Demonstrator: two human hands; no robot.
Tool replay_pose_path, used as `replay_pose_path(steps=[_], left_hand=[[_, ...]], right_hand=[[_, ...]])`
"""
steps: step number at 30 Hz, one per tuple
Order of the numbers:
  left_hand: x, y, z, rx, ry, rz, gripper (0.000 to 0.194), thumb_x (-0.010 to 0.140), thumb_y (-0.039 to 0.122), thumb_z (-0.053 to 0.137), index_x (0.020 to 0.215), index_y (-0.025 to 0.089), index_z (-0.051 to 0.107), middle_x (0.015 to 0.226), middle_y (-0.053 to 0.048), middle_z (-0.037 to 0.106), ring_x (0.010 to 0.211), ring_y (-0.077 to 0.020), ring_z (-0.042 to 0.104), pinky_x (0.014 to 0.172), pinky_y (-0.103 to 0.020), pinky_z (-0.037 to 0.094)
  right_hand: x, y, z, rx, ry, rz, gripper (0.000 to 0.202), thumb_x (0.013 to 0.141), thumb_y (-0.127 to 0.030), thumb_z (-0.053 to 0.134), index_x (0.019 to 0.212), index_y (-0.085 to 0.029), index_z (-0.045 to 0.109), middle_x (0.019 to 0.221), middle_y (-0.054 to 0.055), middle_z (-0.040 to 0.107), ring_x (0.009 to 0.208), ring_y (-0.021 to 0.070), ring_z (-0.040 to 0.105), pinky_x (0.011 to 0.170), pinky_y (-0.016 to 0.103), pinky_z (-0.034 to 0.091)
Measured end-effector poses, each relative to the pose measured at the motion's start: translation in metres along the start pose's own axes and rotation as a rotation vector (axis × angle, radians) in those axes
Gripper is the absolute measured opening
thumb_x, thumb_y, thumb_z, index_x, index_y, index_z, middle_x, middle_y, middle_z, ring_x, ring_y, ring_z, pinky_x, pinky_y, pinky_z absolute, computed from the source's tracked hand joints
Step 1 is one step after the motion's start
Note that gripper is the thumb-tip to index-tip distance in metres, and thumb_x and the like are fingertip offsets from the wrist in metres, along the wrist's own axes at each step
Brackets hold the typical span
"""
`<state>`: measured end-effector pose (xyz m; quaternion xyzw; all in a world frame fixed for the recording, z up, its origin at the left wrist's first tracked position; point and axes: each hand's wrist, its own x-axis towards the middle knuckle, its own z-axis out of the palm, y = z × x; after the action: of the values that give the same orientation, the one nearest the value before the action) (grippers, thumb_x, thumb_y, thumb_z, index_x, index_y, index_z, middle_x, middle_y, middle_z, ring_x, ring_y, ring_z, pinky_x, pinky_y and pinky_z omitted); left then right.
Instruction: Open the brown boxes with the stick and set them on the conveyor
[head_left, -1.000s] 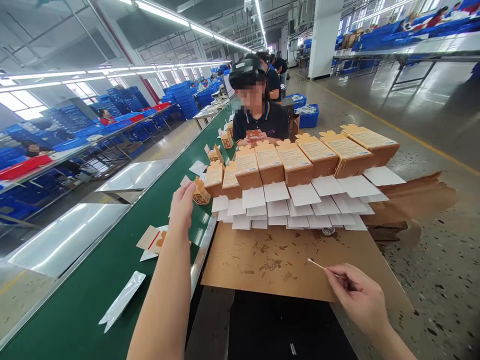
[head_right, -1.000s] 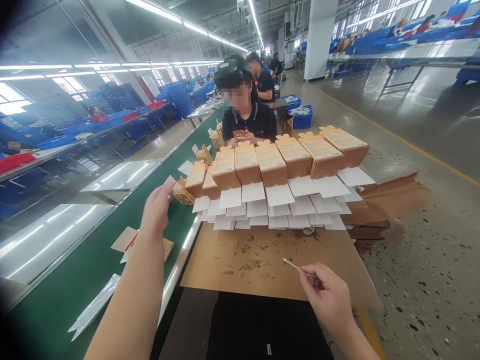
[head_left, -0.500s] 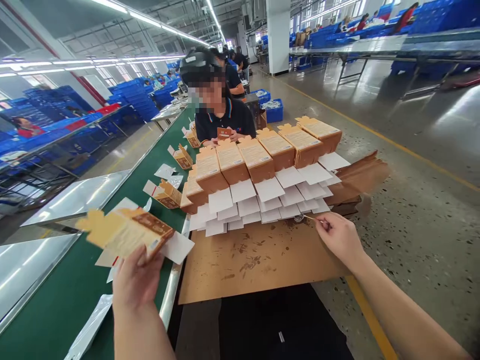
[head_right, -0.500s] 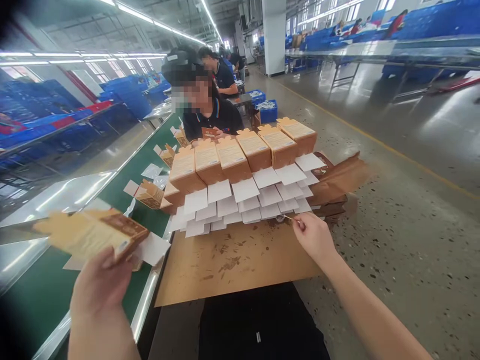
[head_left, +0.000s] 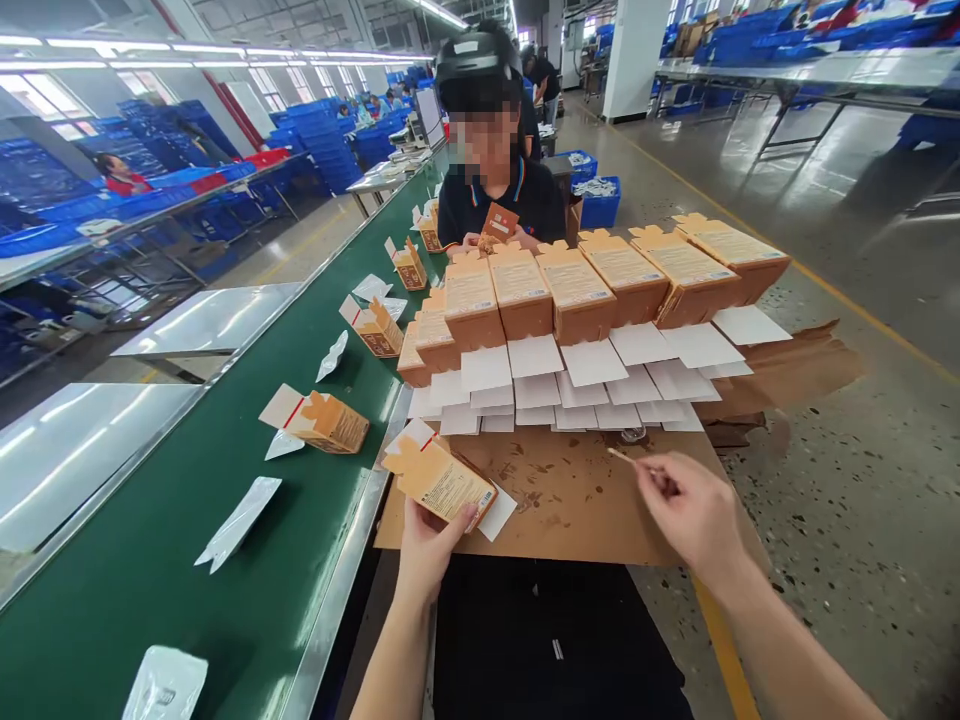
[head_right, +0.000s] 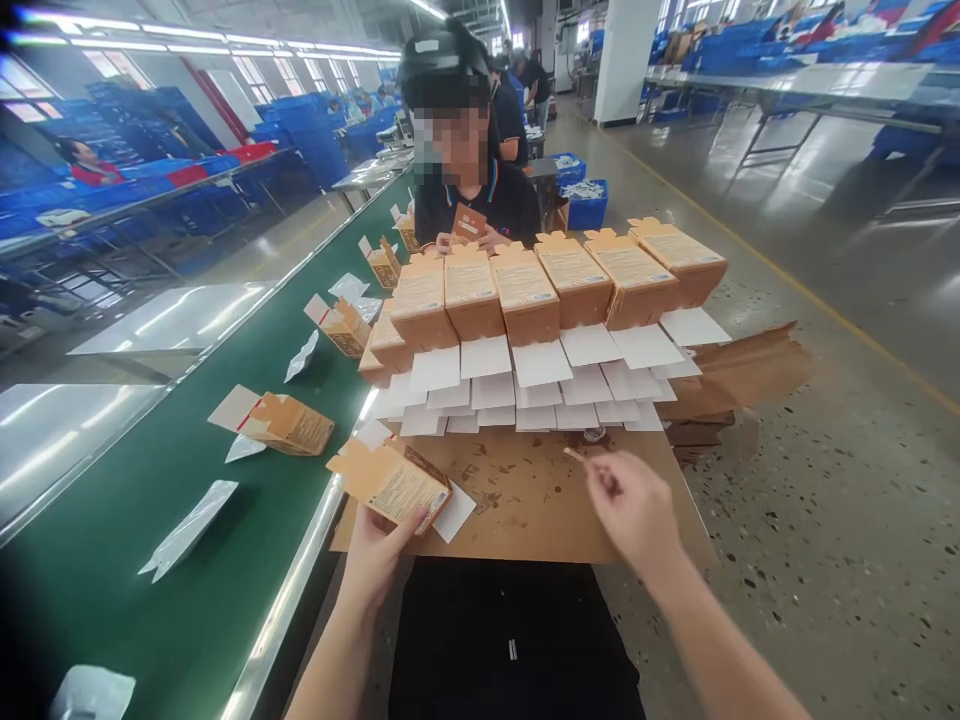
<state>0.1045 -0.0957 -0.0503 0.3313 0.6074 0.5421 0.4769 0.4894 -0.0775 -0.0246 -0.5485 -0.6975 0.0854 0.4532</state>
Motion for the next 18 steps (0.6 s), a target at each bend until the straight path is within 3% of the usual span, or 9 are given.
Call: replay_pose_path(steps=[5,7,9,12,18], left_hand=[[-0.002,0.001,0.004,0.024,-0.025,0.013,0.093,0.065,0.055,0.121,0.138,0.025,0.072,0.14,-0.019,0.089,0.133,-0.0407,0.089,0.117,-0.056,0.072],[-0.006,-0.002,0.009,0.031,-0.001,0.04,0.093,0.066,0.055,0.12,0.139,0.025,0.071,0.14,-0.018,0.089,0.132,-0.0406,0.089,0.116,-0.056,0.073],[-0.011,-0.005,0.013,0.044,0.039,0.072,0.093,0.068,0.056,0.118,0.141,0.026,0.071,0.141,-0.018,0.088,0.134,-0.0407,0.088,0.116,-0.056,0.073],[-0.016,-0.011,0.019,0.07,0.07,0.112,0.092,0.07,0.057,0.116,0.142,0.026,0.069,0.143,-0.019,0.086,0.135,-0.0402,0.087,0.116,-0.055,0.072],[-0.031,-0.018,0.026,0.335,0.11,0.252,0.078,0.074,0.055,0.107,0.132,0.028,0.065,0.125,-0.014,0.087,0.115,-0.0387,0.089,0.098,-0.051,0.073]], right_hand=[[-0.052,-0.073,0.081,0.212,-0.169,-0.047,0.033,0.12,-0.02,0.065,0.092,-0.026,0.08,0.073,-0.003,0.068,0.059,0.0144,0.061,0.055,0.027,0.049],[-0.057,-0.088,0.108,0.217,-0.206,-0.069,0.037,0.119,-0.016,0.061,0.087,-0.026,0.076,0.073,-0.003,0.066,0.06,0.0137,0.06,0.057,0.026,0.049],[-0.055,-0.092,0.12,0.213,-0.234,-0.091,0.037,0.119,-0.014,0.059,0.088,-0.026,0.074,0.076,-0.003,0.066,0.061,0.014,0.059,0.059,0.027,0.049],[-0.049,-0.084,0.114,0.199,-0.212,-0.079,0.035,0.117,-0.012,0.06,0.09,-0.026,0.075,0.077,-0.002,0.066,0.063,0.0154,0.061,0.061,0.028,0.05],[-0.047,-0.063,0.072,0.214,-0.092,0.037,0.034,0.121,-0.024,0.066,0.091,-0.028,0.081,0.07,-0.003,0.06,0.059,0.0155,0.057,0.058,0.029,0.05]])
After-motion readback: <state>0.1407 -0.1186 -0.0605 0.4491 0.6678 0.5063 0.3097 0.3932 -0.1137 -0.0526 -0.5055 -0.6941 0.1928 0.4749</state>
